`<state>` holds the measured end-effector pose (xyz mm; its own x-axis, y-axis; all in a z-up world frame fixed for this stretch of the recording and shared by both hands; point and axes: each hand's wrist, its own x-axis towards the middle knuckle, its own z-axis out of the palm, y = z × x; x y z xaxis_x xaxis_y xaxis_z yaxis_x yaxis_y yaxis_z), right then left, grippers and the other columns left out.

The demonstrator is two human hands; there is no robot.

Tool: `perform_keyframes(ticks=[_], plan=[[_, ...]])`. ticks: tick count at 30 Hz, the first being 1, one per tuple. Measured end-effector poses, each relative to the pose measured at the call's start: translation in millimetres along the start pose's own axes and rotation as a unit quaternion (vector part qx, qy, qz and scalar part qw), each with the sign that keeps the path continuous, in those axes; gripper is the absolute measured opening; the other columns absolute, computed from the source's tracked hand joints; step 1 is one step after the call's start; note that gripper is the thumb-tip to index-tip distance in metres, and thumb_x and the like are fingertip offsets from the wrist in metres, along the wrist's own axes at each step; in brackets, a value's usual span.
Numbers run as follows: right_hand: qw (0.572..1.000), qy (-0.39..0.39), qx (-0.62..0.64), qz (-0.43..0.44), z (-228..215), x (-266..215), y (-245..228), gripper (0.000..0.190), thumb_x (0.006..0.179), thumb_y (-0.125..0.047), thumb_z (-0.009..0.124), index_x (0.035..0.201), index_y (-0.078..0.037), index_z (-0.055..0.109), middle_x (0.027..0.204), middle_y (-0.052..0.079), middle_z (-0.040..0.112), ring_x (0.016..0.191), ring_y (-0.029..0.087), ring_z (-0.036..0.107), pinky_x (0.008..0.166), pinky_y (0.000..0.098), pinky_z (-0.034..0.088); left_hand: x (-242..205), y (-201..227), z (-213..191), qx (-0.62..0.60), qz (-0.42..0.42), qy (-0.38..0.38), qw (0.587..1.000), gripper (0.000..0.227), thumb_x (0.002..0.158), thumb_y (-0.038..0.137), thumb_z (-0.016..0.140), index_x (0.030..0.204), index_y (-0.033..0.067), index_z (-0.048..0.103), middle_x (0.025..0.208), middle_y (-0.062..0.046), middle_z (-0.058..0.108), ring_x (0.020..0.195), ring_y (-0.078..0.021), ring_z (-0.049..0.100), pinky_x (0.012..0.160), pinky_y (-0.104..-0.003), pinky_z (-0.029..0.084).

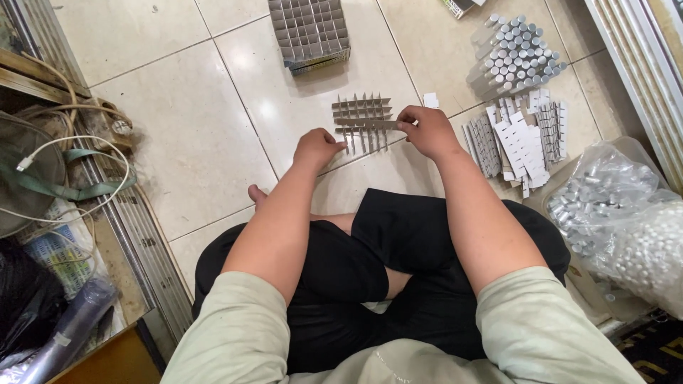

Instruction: Assembling cardboard grid dividers for packaging by interlocking individual strips and placing them into a box.

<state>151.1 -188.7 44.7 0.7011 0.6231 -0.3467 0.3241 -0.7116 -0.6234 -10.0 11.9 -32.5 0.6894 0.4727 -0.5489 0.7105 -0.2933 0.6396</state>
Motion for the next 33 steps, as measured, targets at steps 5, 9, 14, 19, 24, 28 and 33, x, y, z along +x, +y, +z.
perform_keyframes(ticks=[5,9,14,19,24,28,33], plan=[[1.000,-0.010,-0.008,0.005,6,6,7,0.018,0.099,-0.010,0.066,0.114,-0.006,0.075,0.105,0.015,0.075,0.081,0.025,0.076,0.074,0.0395,0.057,-17,14,6,0.038,-0.018,-0.010,0.999,0.035,0.088,0.035,0.077,0.105,0.0039,0.075,0.107,-0.019,0.075,0.112,-0.0372,0.071,0.090,-0.047,0.058],[1.000,-0.022,-0.009,0.012,8,6,7,0.019,0.100,-0.009,0.065,0.115,-0.006,0.075,0.106,0.016,0.075,0.083,0.026,0.076,0.077,0.0399,0.057,-24,21,5,0.056,-0.015,-0.020,0.998,0.038,0.089,0.035,0.076,0.107,0.0016,0.075,0.106,-0.021,0.075,0.114,-0.0394,0.070,0.091,-0.049,0.057],[1.000,-0.021,-0.011,0.007,10,8,8,0.019,0.099,-0.008,0.066,0.116,-0.006,0.075,0.106,0.016,0.075,0.084,0.026,0.076,0.077,0.0401,0.057,-17,16,8,0.060,-0.010,-0.017,0.998,0.038,0.089,0.035,0.076,0.107,0.0010,0.075,0.107,-0.022,0.075,0.114,-0.0403,0.070,0.093,-0.050,0.057],[0.999,-0.021,-0.023,0.011,11,9,7,0.020,0.099,-0.009,0.066,0.117,-0.006,0.075,0.107,0.016,0.075,0.086,0.026,0.076,0.078,0.0412,0.057,-12,15,9,0.056,-0.020,-0.016,0.998,0.037,0.089,0.035,0.077,0.105,0.0023,0.075,0.102,-0.020,0.075,0.111,-0.0380,0.072,0.090,-0.047,0.058],[0.996,-0.037,-0.081,-0.006,9,10,6,0.019,0.101,-0.010,0.064,0.116,-0.007,0.076,0.112,0.018,0.075,0.107,0.039,0.071,0.089,0.0499,0.055,-1,8,14,0.060,-0.021,-0.016,0.998,0.038,0.087,0.036,0.078,0.107,0.0045,0.075,0.104,-0.018,0.075,0.112,-0.0374,0.071,0.089,-0.047,0.058],[0.993,-0.038,-0.109,-0.018,12,13,10,0.020,0.101,-0.013,0.064,0.118,-0.009,0.075,0.113,0.016,0.075,0.112,0.038,0.069,0.093,0.0500,0.054,-4,11,11,0.059,-0.023,-0.016,0.998,0.038,0.087,0.036,0.079,0.106,0.0038,0.074,0.103,-0.019,0.075,0.113,-0.0379,0.071,0.090,-0.047,0.057],[0.994,-0.041,-0.099,-0.018,14,15,15,0.021,0.099,-0.014,0.064,0.116,-0.009,0.075,0.108,0.016,0.076,0.107,0.038,0.070,0.092,0.0522,0.055,-1,7,13,0.053,-0.022,-0.006,0.998,0.037,0.086,0.034,0.080,0.105,0.0039,0.073,0.104,-0.019,0.074,0.112,-0.0395,0.071,0.089,-0.047,0.058]])
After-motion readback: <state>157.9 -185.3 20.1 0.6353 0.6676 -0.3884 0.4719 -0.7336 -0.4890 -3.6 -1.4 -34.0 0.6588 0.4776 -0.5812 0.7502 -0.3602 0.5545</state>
